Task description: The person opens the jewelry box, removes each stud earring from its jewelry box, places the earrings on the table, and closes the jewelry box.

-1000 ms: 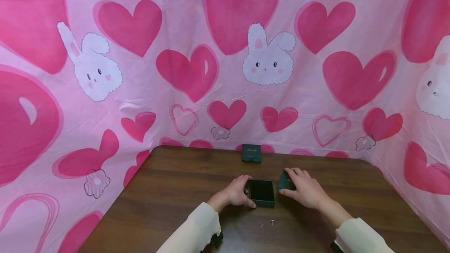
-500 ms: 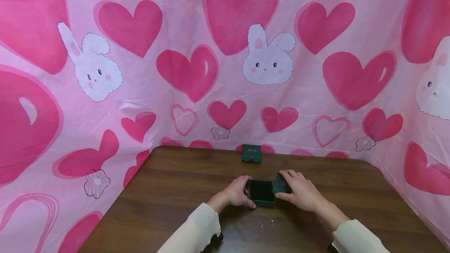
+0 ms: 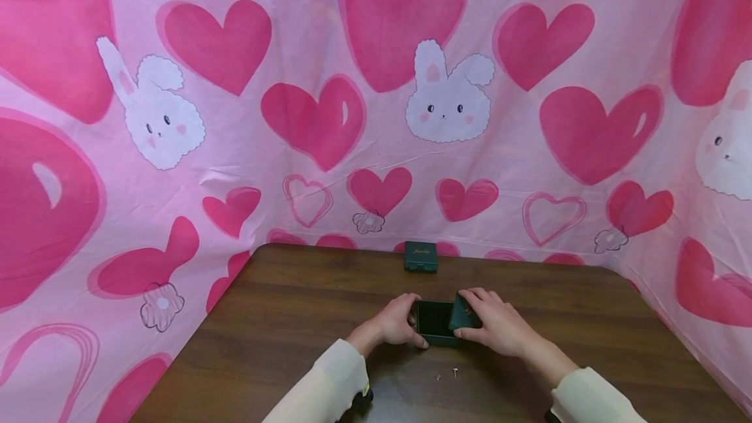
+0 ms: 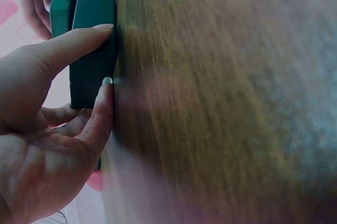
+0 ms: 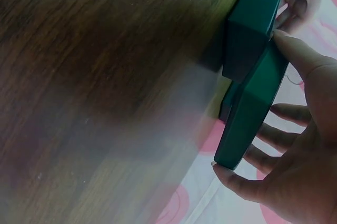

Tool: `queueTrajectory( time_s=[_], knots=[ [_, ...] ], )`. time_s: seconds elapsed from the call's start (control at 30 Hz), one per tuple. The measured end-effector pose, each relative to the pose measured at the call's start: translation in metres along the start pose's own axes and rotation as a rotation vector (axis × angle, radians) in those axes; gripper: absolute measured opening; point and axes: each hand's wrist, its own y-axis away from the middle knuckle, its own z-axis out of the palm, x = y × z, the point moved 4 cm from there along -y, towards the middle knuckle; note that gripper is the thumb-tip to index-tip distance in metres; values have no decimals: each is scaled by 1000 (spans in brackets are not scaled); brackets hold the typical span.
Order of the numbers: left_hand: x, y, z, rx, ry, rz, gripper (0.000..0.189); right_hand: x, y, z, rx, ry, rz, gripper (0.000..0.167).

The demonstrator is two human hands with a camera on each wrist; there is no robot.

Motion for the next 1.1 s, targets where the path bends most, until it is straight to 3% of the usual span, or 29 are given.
queueTrajectory(
  time_s=[1.1],
  knots=[
    [0, -2, 0, -8, -9, 1, 73, -9, -7, 8, -84, -90, -50, 81]
  ],
)
